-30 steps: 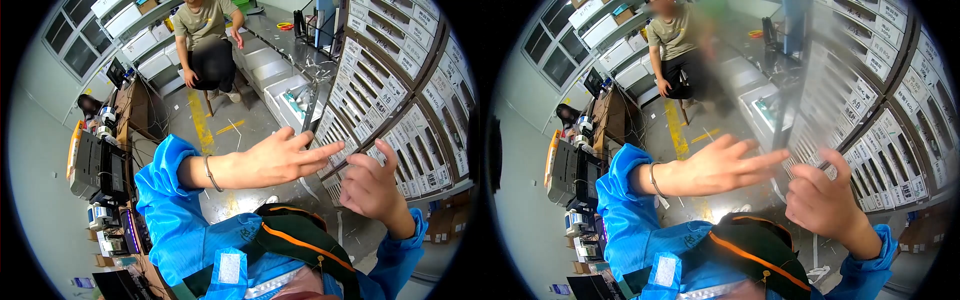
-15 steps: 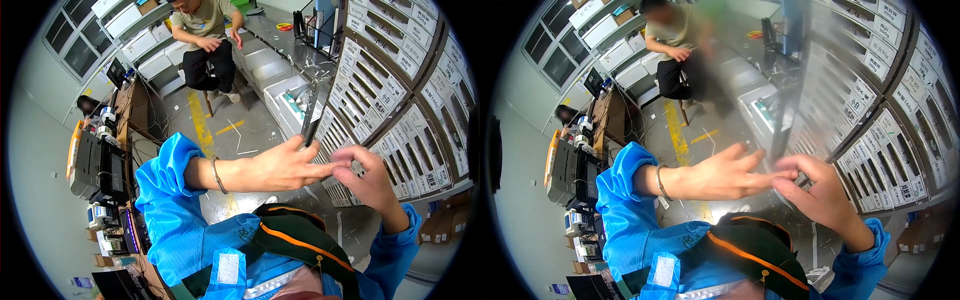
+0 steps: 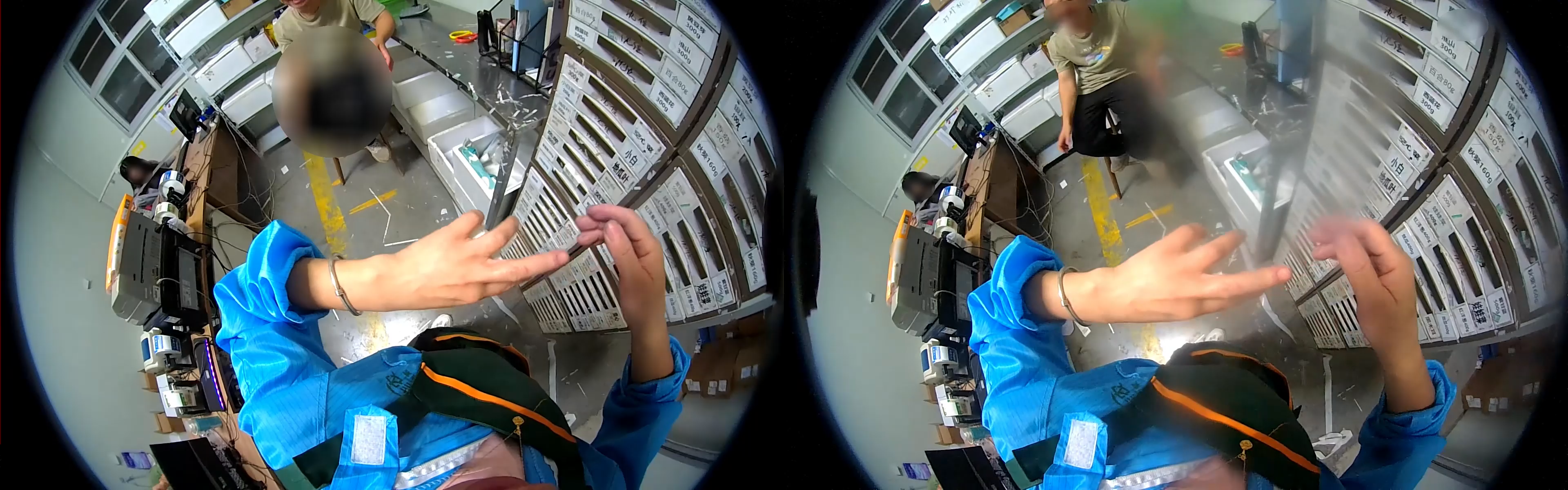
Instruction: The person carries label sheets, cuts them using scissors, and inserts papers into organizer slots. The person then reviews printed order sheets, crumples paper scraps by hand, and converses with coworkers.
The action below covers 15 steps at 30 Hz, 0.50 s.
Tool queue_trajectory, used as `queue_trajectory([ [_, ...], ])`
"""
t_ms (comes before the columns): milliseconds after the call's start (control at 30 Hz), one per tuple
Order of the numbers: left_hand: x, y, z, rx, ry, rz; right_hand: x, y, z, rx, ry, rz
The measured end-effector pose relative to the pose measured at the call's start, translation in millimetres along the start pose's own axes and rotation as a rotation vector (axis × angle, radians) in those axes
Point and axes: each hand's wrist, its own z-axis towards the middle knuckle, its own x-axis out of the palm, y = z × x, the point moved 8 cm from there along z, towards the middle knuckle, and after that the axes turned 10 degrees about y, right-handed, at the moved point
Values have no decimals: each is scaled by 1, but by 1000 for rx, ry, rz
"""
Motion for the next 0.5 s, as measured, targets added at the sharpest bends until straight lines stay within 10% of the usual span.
queue_trajectory([
  [500,0,5,10,-27,-21,92,31,67,-13,-533,100,-959],
])
